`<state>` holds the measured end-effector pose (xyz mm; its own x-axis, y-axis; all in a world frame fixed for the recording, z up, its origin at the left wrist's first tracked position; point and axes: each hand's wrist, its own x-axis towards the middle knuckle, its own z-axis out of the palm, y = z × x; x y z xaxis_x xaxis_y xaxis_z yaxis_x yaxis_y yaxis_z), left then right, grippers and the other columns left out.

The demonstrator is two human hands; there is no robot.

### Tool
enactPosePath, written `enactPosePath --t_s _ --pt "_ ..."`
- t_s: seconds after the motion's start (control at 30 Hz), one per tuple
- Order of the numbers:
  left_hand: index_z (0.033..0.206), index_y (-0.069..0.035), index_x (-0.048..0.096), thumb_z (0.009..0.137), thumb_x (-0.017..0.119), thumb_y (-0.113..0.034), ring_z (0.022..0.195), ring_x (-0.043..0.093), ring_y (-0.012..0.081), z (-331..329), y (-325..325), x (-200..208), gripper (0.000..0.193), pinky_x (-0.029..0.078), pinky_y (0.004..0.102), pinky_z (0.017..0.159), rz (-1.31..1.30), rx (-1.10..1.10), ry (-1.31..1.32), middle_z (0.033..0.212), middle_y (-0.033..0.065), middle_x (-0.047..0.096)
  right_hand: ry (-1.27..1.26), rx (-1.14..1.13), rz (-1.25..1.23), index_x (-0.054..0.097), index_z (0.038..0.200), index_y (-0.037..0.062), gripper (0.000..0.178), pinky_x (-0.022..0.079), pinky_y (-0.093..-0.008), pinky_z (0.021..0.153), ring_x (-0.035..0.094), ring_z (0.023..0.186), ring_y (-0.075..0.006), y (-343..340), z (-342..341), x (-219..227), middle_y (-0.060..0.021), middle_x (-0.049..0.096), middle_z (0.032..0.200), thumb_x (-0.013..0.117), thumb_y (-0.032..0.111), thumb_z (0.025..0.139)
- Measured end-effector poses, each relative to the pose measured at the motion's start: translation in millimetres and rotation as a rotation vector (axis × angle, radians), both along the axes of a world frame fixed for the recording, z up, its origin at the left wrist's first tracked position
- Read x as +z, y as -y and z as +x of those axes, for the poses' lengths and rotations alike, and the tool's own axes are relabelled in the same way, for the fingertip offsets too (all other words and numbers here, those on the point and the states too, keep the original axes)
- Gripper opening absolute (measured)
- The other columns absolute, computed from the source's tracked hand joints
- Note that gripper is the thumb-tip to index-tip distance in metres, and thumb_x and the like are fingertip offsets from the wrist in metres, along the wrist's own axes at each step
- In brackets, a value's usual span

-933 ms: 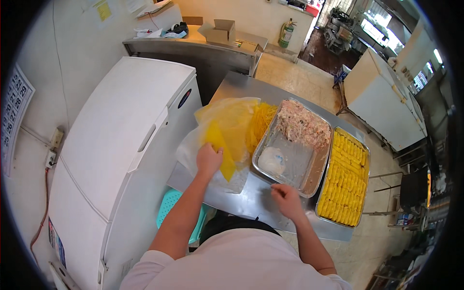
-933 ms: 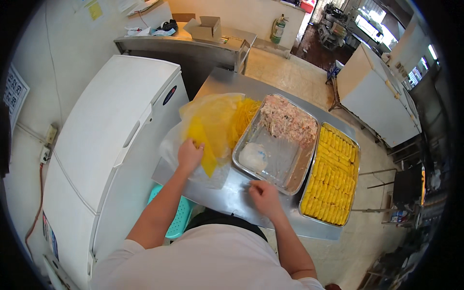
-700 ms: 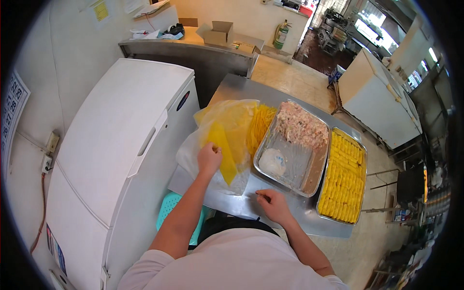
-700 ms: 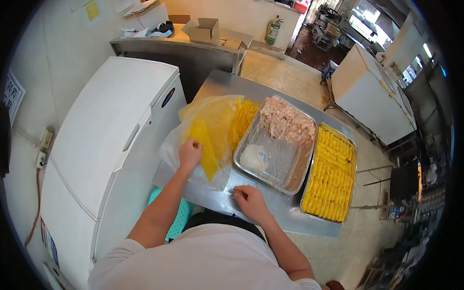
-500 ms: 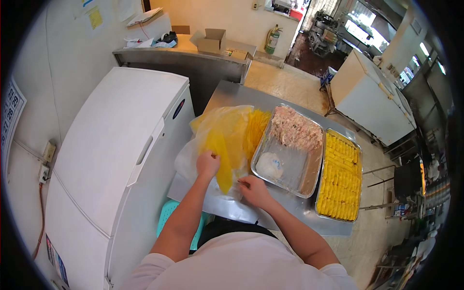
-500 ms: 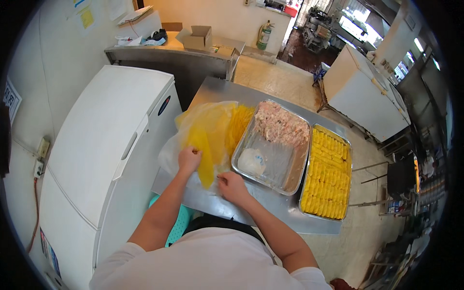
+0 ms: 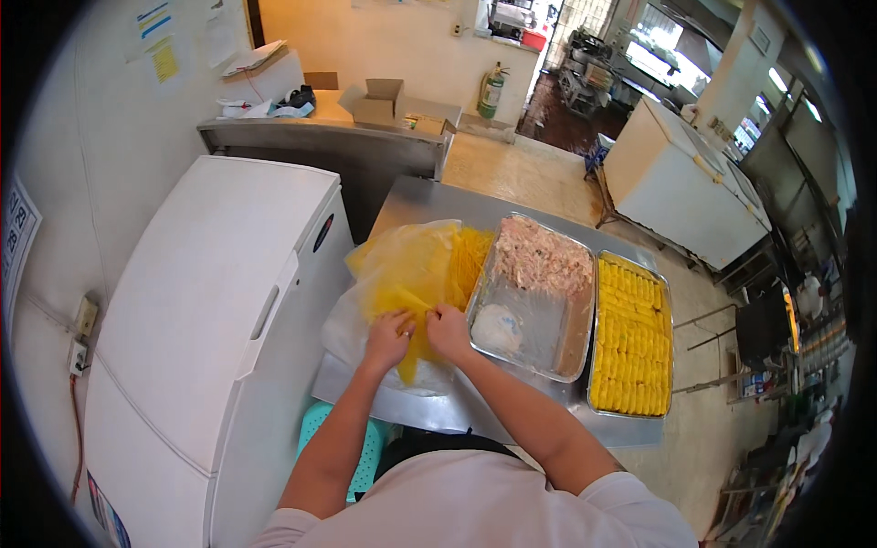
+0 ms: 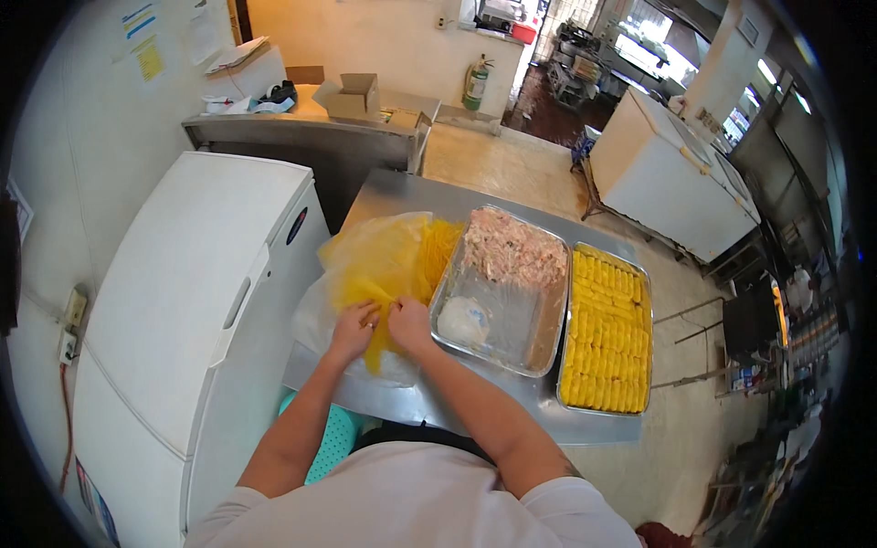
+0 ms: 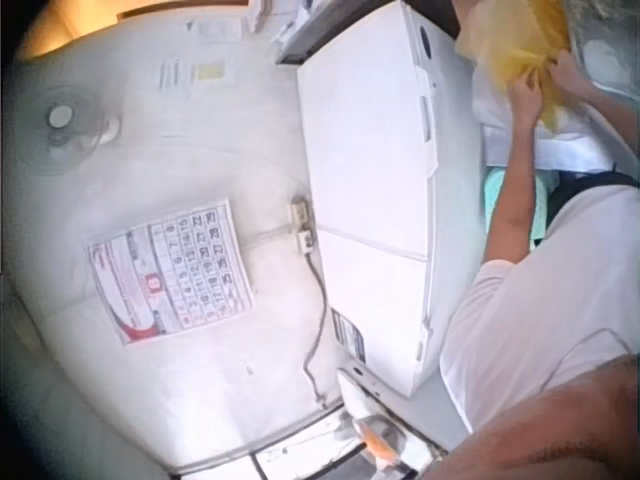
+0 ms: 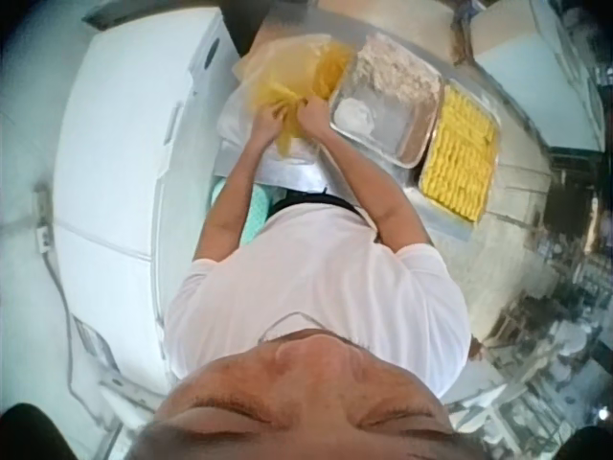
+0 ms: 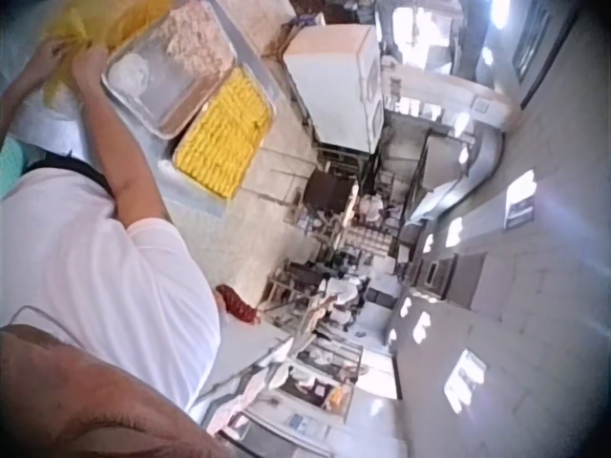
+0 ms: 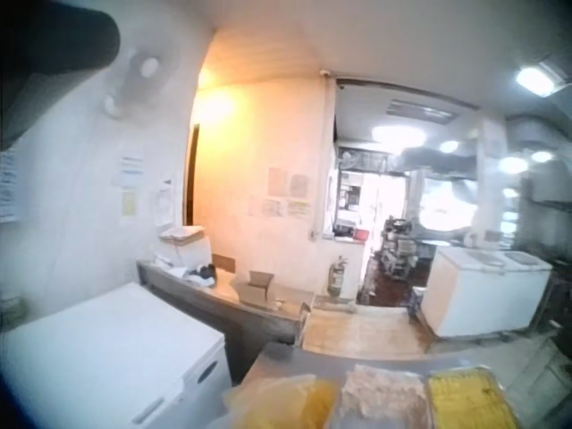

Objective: The person wraps a filling inside yellow sheets of dough by hand, folding the dough over the filling and rolling it into a cylinder, then places the finished rolls onto a tray.

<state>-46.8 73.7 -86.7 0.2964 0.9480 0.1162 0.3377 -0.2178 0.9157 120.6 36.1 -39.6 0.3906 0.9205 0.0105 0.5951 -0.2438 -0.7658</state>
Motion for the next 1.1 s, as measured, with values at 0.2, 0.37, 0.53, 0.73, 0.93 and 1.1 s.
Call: enactPosePath --t_s 0.2,0.37,0.53,0.73,0.93,1.1 --pt "0.136 -0.007 0.073 0.094 0.074 -0.023 0.144 0.050 0.0405 -7 17 7 0.044 0.037 0.0547 0.121 0.348 -0.118 -0.554 0.153 0.0194 0.059 -0.352 -0.142 0.043 0.068 0.090 -0.0017 0.019 0.053 -0.0422 0.062 0.068 0.066 -0.0274 41 25 10 -0.0159 0.070 0.074 0.063 0.013 0.102" --pt "0.131 -0.005 0.072 0.092 0.074 -0.017 0.139 0.053 0.0412 3 23 13 0.041 0.041 0.0539 0.117 0.467 -0.040 -0.509 0.147 0.0214 0.061 -0.877 -0.145 -0.128 0.068 0.105 0.0003 0.015 0.052 -0.0364 0.057 0.065 0.063 -0.0190 140 52 14 -0.0095 0.072 0.087 0.062 0.014 0.106" --pt "0.129 -0.003 0.071 0.085 0.082 -0.016 0.134 0.056 0.0421 22 70 29 0.047 0.045 0.0530 0.113 0.370 -0.166 -0.234 0.141 0.0211 0.064 -0.895 -0.340 -0.315 0.071 0.109 -0.0012 0.020 0.052 -0.0356 0.056 0.065 0.063 -0.0183 211 65 -20 -0.0088 0.071 0.084 0.063 0.017 0.107" --pt "0.137 -0.004 0.067 0.079 0.091 -0.026 0.131 0.060 0.0399 47 130 34 0.067 0.045 0.0521 0.113 0.301 -0.597 -0.162 0.139 0.0193 0.066 -0.641 -0.221 -0.348 0.077 0.106 -0.0002 0.024 0.050 -0.0316 0.057 0.061 0.063 -0.0136 229 73 -19 -0.0038 0.069 0.079 0.066 0.022 0.107" --pt "0.110 -0.007 0.080 0.077 0.079 -0.009 0.091 0.073 0.0370 61 125 -7 0.033 0.057 0.0474 0.085 0.123 -0.732 -0.176 0.095 0.0173 0.078 -0.351 0.066 -0.349 0.079 0.116 -0.0014 0.028 0.057 -0.0351 0.075 0.069 0.078 -0.0157 226 88 3 -0.0083 0.077 0.088 0.071 0.023 0.102" --pt "0.108 -0.005 0.081 0.086 0.077 -0.014 0.086 0.073 0.0386 71 130 4 0.024 0.058 0.0475 0.080 0.052 -0.568 -0.096 0.095 0.0190 0.078 -0.067 -0.014 -0.212 0.078 0.119 -0.0021 0.035 0.060 -0.0386 0.084 0.078 0.090 -0.0274 203 121 58 -0.0187 0.081 0.100 0.076 0.025 0.097"
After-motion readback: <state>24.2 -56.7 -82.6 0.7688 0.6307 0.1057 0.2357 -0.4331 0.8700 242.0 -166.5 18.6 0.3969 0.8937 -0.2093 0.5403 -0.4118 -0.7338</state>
